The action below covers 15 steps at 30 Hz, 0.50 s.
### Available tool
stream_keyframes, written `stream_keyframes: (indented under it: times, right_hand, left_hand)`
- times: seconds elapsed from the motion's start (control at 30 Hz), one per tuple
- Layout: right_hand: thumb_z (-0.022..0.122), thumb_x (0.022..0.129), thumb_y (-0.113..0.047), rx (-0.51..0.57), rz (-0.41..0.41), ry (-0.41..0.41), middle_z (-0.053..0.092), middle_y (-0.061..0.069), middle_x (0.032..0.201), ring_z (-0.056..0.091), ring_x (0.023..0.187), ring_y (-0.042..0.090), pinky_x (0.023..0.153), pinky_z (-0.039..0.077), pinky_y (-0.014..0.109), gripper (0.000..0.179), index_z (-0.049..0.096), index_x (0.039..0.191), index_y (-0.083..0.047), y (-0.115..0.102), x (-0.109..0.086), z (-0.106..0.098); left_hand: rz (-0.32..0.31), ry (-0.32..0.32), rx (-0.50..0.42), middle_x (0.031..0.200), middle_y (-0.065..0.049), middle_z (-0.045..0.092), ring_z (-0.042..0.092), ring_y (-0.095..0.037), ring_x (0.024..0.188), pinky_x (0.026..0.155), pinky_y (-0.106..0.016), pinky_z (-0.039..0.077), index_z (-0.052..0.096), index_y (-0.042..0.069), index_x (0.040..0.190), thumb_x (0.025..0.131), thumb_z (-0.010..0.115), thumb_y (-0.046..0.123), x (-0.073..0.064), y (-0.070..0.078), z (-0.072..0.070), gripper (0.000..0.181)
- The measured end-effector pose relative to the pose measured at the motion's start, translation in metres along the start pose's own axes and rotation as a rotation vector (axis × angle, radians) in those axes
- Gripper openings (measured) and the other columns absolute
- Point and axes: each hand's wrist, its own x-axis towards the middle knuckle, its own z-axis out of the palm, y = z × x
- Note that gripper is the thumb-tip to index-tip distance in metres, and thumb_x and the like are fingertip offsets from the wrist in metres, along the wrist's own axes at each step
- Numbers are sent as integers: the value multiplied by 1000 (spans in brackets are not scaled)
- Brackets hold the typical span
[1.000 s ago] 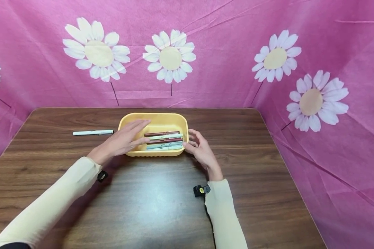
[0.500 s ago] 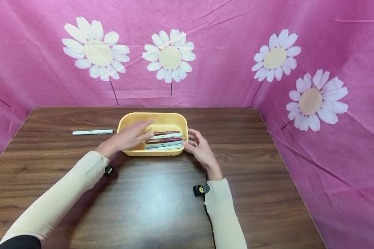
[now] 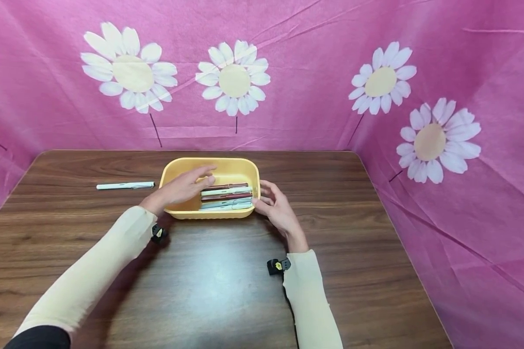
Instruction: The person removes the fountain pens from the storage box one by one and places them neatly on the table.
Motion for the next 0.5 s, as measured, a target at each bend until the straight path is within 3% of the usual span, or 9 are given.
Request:
stream_keyframes:
  times: [0.13, 0.33, 0.5]
  right_hand:
    - [59, 97, 8, 2, 4, 1, 44, 30, 145, 59, 115, 29, 93, 55, 35, 60, 37, 151, 1, 0, 0, 1]
    - [59, 97, 9, 2, 11, 5, 45, 29, 145, 61, 111, 25, 93, 55, 37, 60, 37, 152, 1, 0, 1, 1]
    - [59, 97, 9, 3, 19, 11, 45, 28, 145, 61, 111, 24, 93, 55, 37, 60, 36, 152, 0, 0, 1, 1]
  left_hand:
    - [-3, 4, 4, 141, -19, 56, 53, -36, 129, 109, -52, 39, 41, 6, 153, 106, 44, 52, 4, -1, 2, 66]
    - [-28, 16, -1, 139, -14, 58, 54, -33, 127, 108, -50, 41, 55, 8, 142, 107, 44, 51, 10, -2, 3, 57]
    - [-16, -5, 15, 126, -17, 65, 60, -32, 117, 102, -47, 47, 61, 2, 132, 105, 54, 42, 16, -3, 5, 48]
